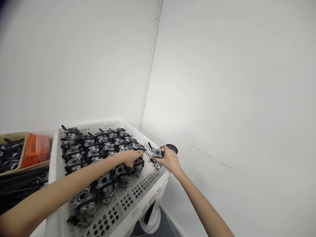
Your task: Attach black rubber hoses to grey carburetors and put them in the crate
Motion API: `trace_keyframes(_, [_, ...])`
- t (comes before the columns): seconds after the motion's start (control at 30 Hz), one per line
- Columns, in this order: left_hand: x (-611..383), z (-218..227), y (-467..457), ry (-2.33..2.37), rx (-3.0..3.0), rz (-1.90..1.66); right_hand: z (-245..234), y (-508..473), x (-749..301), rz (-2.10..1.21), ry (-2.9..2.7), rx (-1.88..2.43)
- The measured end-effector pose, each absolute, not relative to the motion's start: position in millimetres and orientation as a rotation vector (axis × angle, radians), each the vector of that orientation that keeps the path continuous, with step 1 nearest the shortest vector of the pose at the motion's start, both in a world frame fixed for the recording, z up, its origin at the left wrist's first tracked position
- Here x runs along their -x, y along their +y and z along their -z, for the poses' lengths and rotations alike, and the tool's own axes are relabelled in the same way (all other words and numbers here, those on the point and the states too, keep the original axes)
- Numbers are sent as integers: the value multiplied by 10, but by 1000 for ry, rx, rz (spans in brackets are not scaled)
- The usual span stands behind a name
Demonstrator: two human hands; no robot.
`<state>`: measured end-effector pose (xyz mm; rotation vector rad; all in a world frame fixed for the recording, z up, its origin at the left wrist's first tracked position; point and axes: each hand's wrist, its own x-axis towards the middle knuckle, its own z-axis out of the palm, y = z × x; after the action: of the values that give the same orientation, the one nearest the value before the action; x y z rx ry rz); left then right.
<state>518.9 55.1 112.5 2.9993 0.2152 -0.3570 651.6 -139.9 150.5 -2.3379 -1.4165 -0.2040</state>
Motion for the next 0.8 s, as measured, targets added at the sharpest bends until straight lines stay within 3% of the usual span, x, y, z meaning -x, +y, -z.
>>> trace_keyframes(0.3, [-5008, -997, 764, 116, -2914, 173, -1449, -1035, -6443, 200, -1599, 2436])
trace_keyframes(0.8, [-4843, -933, 745, 145, -2800, 47, -1217, -550, -6405, -90, -1945, 2317])
